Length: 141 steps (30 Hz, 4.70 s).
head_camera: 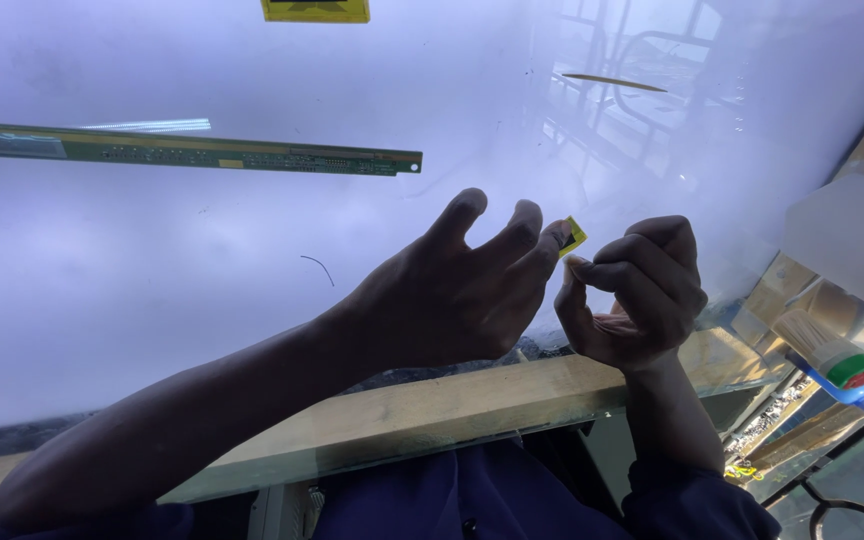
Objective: The person holds a small yellow-backed electronic component and repeatedly rubs a white putty-like substance onto its surface. The person continues this rubbing action on the same component throughout the clip.
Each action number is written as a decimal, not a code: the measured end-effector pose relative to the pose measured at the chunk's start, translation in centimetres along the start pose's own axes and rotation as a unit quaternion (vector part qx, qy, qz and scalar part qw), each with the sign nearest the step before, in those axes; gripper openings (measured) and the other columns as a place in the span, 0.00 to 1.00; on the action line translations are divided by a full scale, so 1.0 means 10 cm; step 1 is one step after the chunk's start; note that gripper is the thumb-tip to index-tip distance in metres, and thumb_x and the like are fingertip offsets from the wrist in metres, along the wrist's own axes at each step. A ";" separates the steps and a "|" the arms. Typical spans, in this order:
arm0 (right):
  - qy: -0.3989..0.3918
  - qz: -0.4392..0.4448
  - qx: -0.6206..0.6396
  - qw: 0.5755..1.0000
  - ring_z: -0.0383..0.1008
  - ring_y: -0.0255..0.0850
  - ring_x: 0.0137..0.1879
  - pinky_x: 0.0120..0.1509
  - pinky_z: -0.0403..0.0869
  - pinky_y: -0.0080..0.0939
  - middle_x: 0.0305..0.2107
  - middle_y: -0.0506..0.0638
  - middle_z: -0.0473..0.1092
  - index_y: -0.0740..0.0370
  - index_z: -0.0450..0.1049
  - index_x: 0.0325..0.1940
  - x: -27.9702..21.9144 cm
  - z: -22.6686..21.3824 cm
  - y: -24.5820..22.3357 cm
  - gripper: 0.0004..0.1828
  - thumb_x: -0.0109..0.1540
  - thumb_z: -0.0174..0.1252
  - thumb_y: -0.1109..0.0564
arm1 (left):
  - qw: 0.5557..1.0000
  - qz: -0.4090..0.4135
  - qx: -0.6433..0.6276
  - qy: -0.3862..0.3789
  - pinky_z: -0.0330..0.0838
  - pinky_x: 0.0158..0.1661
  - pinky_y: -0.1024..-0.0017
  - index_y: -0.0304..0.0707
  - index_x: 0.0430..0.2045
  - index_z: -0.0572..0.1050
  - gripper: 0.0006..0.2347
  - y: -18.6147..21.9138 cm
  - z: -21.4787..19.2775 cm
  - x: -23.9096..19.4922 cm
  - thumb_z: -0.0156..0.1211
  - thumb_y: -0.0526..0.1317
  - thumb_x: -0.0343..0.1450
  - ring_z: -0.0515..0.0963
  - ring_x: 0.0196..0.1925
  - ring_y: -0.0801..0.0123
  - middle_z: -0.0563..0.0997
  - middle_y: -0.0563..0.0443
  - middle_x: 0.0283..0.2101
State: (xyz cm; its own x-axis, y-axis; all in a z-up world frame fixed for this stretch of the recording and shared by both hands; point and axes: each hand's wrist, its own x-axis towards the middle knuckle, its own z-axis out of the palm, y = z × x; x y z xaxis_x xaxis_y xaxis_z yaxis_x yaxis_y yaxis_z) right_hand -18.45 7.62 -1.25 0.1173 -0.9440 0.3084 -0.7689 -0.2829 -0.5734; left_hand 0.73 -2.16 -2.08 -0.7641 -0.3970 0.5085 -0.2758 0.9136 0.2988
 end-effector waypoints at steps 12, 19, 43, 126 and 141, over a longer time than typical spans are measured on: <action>0.037 0.010 0.011 0.999 0.59 0.45 0.26 0.40 0.59 0.45 0.17 0.54 0.66 0.65 0.72 0.23 -0.06 0.03 -0.02 0.08 0.55 0.63 0.68 | 0.998 0.041 0.044 -0.007 0.67 0.47 0.69 0.35 0.37 0.79 0.06 -0.03 -0.09 -0.05 0.56 0.36 0.76 0.72 0.46 0.69 0.79 0.53 0.37; -0.022 0.023 -0.035 0.999 0.59 0.48 0.31 0.40 0.59 0.43 0.20 0.53 0.67 0.65 0.72 0.27 -0.03 0.06 -0.10 0.08 0.59 0.60 0.71 | 0.998 0.020 0.043 -0.029 0.66 0.49 0.67 0.34 0.38 0.80 0.09 0.00 -0.07 -0.09 0.52 0.38 0.76 0.72 0.47 0.68 0.77 0.54 0.35; 0.014 -0.006 -0.022 1.000 0.55 0.45 0.23 0.37 0.57 0.44 0.15 0.52 0.63 0.65 0.68 0.21 -0.03 0.09 0.01 0.11 0.55 0.59 0.71 | 1.000 -0.013 -0.001 -0.028 0.66 0.51 0.65 0.35 0.40 0.81 0.09 -0.01 -0.04 -0.06 0.53 0.38 0.76 0.74 0.47 0.69 0.79 0.52 0.39; -0.002 0.045 0.015 0.999 0.58 0.45 0.26 0.40 0.58 0.43 0.18 0.52 0.63 0.67 0.70 0.27 0.07 -0.18 0.06 0.08 0.58 0.59 0.72 | 0.996 0.012 -0.018 -0.084 0.65 0.56 0.62 0.41 0.46 0.79 0.09 0.09 -0.01 0.17 0.51 0.37 0.77 0.77 0.53 0.63 0.78 0.52 0.52; 0.004 0.038 0.009 0.999 0.57 0.45 0.26 0.40 0.59 0.43 0.17 0.52 0.62 0.67 0.70 0.26 0.06 -0.19 0.09 0.08 0.58 0.59 0.72 | 0.997 0.011 -0.024 -0.079 0.66 0.55 0.63 0.41 0.46 0.79 0.08 0.08 -0.01 0.20 0.52 0.36 0.77 0.78 0.52 0.63 0.77 0.52 0.52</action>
State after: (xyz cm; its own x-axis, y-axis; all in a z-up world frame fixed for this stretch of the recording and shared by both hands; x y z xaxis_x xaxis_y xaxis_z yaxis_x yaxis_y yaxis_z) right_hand -20.24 7.11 -0.11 0.0537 -0.9615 0.2696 -0.7640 -0.2134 -0.6089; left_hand -1.00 -2.23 -0.72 -0.8527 -0.3548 0.3835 -0.2325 0.9150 0.3298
